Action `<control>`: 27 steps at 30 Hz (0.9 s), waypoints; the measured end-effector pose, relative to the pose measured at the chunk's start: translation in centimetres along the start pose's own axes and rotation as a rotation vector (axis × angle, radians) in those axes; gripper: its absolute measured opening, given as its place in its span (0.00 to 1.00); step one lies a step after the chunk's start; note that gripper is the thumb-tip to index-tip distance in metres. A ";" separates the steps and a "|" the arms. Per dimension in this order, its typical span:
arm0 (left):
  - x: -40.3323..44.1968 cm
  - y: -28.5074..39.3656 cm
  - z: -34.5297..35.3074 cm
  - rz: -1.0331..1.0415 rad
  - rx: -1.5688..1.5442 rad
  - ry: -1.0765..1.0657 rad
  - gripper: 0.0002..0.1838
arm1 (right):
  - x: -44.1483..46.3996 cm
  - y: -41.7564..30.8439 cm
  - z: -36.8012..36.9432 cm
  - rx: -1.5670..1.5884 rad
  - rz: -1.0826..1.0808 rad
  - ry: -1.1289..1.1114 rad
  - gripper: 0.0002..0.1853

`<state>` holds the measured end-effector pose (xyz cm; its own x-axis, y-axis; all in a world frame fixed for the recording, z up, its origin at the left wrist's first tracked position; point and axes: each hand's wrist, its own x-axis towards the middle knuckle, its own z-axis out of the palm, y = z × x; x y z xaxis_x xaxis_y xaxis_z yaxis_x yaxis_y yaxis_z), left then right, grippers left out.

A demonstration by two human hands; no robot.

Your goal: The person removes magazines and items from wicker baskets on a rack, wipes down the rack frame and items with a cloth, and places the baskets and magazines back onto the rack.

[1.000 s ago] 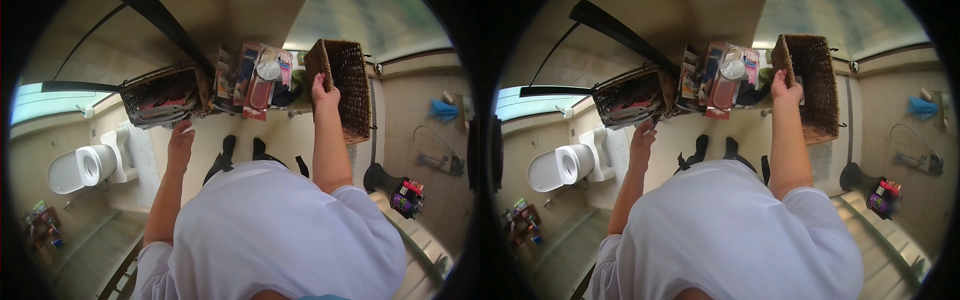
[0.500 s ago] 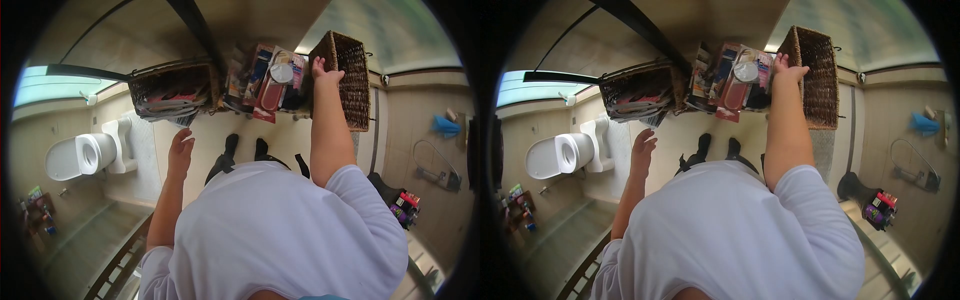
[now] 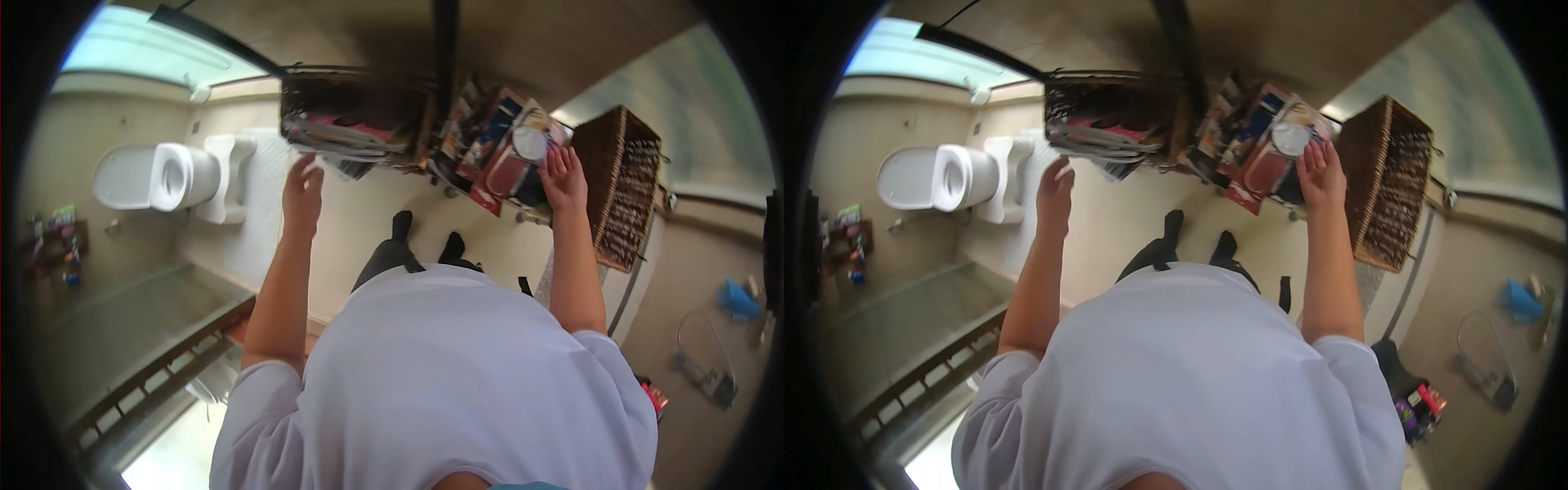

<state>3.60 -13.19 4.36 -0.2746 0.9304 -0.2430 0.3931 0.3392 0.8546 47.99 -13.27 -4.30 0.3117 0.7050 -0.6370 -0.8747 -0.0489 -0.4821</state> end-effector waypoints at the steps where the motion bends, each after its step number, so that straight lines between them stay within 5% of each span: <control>1: 1.3 0.3 -1.0 0.001 -0.032 0.072 0.19 | -1.5 0.9 1.3 -0.097 0.015 -0.007 0.20; 5: 8.1 -1.1 -4.9 0.421 0.420 0.135 0.29 | -4.0 5.6 5.3 -0.618 -0.009 -0.303 0.21; 8: 10.8 -0.7 -5.3 0.722 0.949 -0.106 0.41 | -5.8 11.0 8.1 -1.069 -0.205 -0.669 0.25; 10: 10.2 1.3 -4.3 0.655 1.132 -0.360 0.51 | -8.6 13.2 12.2 -1.604 -0.540 -0.883 0.33; 12: 11.8 -0.5 -3.0 0.839 1.253 -0.567 0.59 | -8.6 17.3 14.2 -1.804 -0.828 -0.941 0.38; 17: 15.9 -2.5 -0.9 1.115 1.209 -0.523 0.55 | -7.2 24.5 17.6 -2.216 -1.126 -0.725 0.42; 19: 17.0 -1.3 -1.2 1.037 1.151 -0.574 0.50 | -5.7 25.5 18.7 -2.250 -1.138 -0.658 0.39; 22: 18.5 -0.8 -1.0 1.012 1.104 -0.589 0.42 | -4.7 24.8 20.0 -2.299 -0.822 -0.681 0.39; 27: 19.2 -0.9 0.3 0.926 1.119 -0.665 0.28 | -4.5 25.8 20.8 -2.365 -0.851 -0.494 0.34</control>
<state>-1.79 4.40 -1.24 0.7102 0.6546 -0.2590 0.6977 -0.7036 0.1350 16.26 -3.01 -1.37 -0.1474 0.9803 -0.1318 0.9748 0.1214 -0.1874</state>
